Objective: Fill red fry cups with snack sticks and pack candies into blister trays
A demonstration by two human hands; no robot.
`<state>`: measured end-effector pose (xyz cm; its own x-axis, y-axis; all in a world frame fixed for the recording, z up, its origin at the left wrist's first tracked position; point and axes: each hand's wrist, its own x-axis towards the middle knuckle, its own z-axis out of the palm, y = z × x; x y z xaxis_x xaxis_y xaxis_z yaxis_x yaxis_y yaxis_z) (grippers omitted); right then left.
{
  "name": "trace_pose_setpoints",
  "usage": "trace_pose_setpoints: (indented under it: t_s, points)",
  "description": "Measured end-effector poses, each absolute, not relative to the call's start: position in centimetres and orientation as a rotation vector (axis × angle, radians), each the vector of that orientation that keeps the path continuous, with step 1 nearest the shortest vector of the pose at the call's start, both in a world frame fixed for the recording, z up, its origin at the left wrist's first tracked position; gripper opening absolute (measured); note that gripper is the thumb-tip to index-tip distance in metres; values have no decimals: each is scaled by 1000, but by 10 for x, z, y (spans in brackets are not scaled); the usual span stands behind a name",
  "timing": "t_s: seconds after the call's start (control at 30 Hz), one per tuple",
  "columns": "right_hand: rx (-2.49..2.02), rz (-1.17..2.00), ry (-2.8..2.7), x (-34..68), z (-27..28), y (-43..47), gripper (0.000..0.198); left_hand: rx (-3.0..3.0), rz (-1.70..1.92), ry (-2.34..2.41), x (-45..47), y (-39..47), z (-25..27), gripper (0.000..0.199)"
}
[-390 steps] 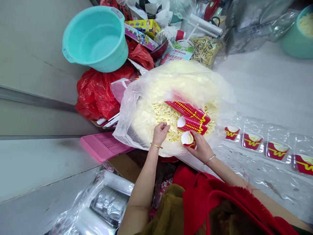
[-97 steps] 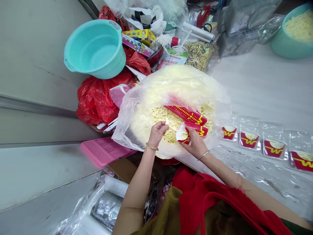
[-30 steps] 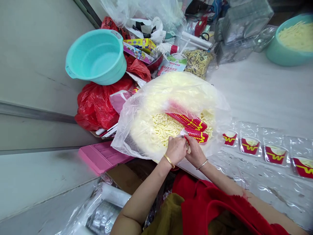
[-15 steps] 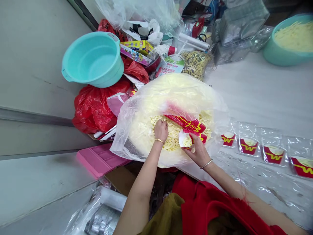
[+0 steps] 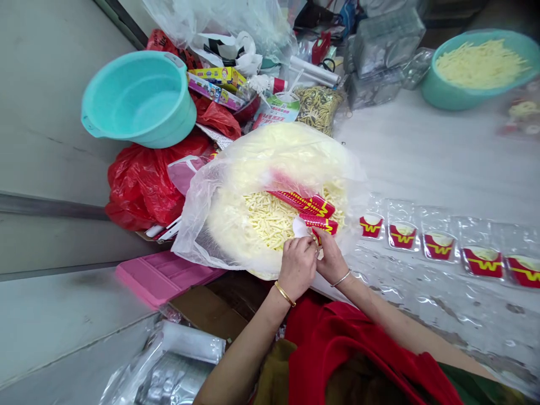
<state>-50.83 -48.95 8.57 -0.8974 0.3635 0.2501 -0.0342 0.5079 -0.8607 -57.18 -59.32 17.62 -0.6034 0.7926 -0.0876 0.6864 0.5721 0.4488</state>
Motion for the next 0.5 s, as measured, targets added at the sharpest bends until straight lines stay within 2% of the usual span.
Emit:
trace_pose_setpoints:
  t_s: [0.2,0.3,0.4,0.5]
  points:
    - [-353,1292,-2315,-471,100,-465,64,1085,1023,2536,-546,-565,161,25]
    - [-453,1208,-2316,-445,95,-431,66,1275,882,2567,-521,-521,149,30]
    - [-686,1120,-2247,-402,83,-384,59,1521,630,2511,-481,-462,138,33]
    - [-911,1026,-2149,-343,72,-333,53,1642,573,2339,-429,-394,128,31]
